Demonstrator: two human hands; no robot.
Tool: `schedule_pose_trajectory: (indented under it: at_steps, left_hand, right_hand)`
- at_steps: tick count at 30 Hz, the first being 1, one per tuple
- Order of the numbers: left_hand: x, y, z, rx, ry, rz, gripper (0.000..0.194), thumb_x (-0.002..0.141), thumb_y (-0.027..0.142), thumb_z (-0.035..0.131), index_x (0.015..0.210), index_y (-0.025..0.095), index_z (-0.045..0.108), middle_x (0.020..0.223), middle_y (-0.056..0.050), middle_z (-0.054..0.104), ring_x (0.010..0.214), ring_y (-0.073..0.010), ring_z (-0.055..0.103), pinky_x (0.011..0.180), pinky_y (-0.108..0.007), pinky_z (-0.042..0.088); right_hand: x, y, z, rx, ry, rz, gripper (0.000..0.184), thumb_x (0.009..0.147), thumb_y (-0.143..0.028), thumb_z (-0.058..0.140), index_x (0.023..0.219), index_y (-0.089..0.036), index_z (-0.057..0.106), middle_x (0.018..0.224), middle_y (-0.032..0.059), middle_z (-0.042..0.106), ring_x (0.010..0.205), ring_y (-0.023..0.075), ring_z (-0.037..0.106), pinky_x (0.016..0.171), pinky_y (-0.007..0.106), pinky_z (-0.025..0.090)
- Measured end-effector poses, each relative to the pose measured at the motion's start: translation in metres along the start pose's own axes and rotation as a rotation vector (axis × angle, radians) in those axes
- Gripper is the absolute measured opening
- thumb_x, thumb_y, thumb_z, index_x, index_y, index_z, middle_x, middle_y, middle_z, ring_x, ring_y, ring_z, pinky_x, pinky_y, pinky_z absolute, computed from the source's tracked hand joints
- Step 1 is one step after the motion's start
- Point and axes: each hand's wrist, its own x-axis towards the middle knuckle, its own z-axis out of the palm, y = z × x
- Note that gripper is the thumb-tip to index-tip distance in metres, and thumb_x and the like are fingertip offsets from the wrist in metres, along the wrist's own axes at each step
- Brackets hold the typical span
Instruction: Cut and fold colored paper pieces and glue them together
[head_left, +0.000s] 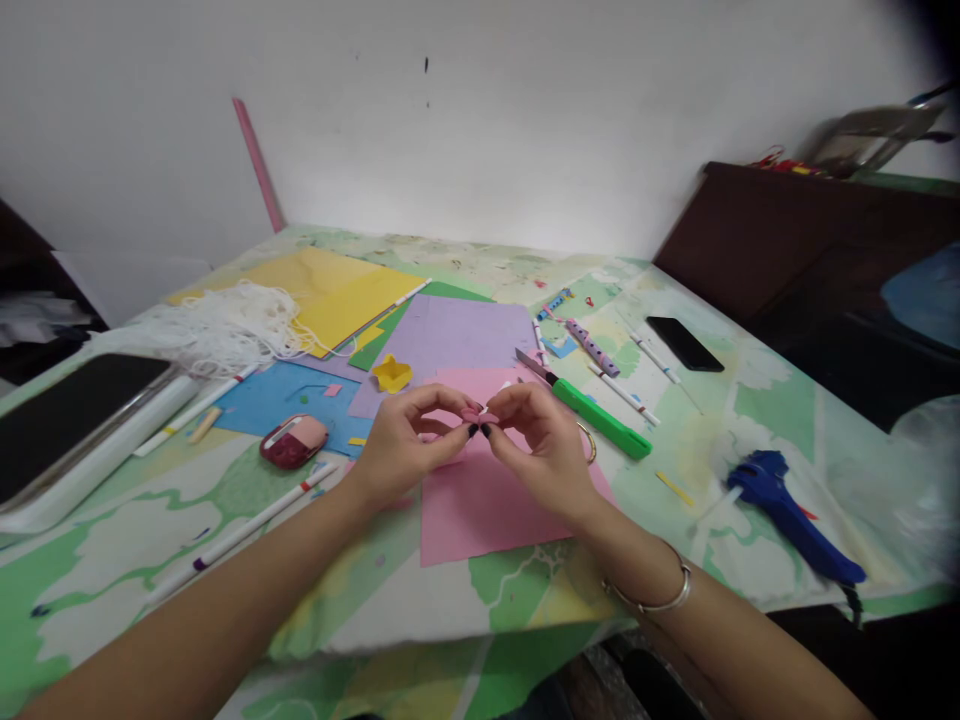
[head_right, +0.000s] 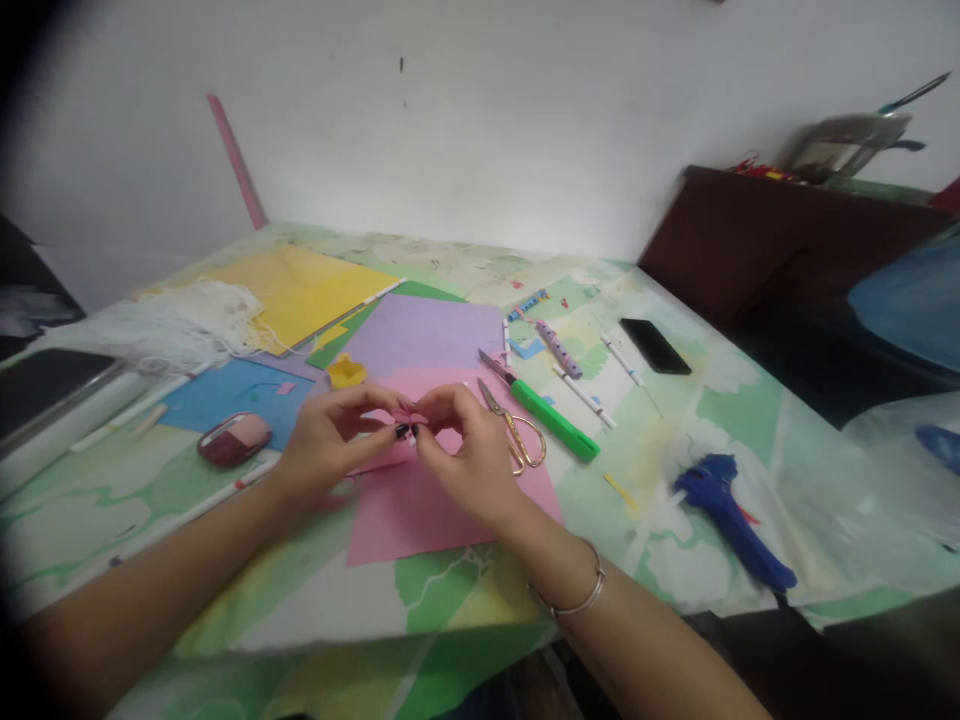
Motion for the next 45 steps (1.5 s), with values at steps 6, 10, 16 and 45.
schedule_pose_trajectory:
  at_steps: [6,10,16,45]
  left_hand:
    - [-0.001,-0.001,0.0,0.037,0.009,0.0,0.008,0.075,0.02,0.063,0.081,0.015,0.064,0.089,-0.004,0.065,0.08,-0.0152,0.063,0.066,-0.024,0.054]
    - [-0.001,-0.002,0.001,0.08,0.018,0.025,0.006,0.075,0.018,0.062,0.08,0.016,0.064,0.089,-0.004,0.065,0.081,-0.0147,0.063,0.066,-0.023,0.054]
    - [0.0,-0.003,0.001,0.12,0.02,0.076,0.005,0.074,0.014,0.061,0.078,0.016,0.063,0.087,-0.004,0.066,0.08,-0.0136,0.062,0.066,-0.022,0.054]
    - [0.01,-0.005,-0.003,-0.126,0.15,-0.15,0.021,0.06,0.025,0.076,0.071,0.015,0.061,0.068,-0.002,0.066,0.061,-0.0151,0.063,0.056,-0.026,0.056]
  right_hand:
    - [-0.001,0.002,0.0,-0.043,-0.021,-0.012,0.018,0.078,-0.009,0.056,0.091,-0.021,0.053,0.085,0.0009,0.057,0.076,0.0123,0.057,0.072,0.03,0.05]
    - [-0.001,0.003,0.001,-0.045,-0.023,-0.012,0.018,0.078,-0.009,0.055,0.091,-0.021,0.052,0.085,0.0007,0.057,0.077,0.0123,0.057,0.072,0.03,0.049]
    - [0.0,0.002,0.001,-0.048,-0.04,-0.002,0.016,0.079,-0.01,0.055,0.09,-0.021,0.052,0.085,0.0007,0.057,0.076,0.0121,0.056,0.072,0.03,0.049]
    - [0.013,0.015,-0.008,0.117,0.043,0.227,0.019,0.068,-0.016,0.063,0.085,-0.019,0.056,0.08,0.0005,0.059,0.077,0.0127,0.059,0.072,0.029,0.048]
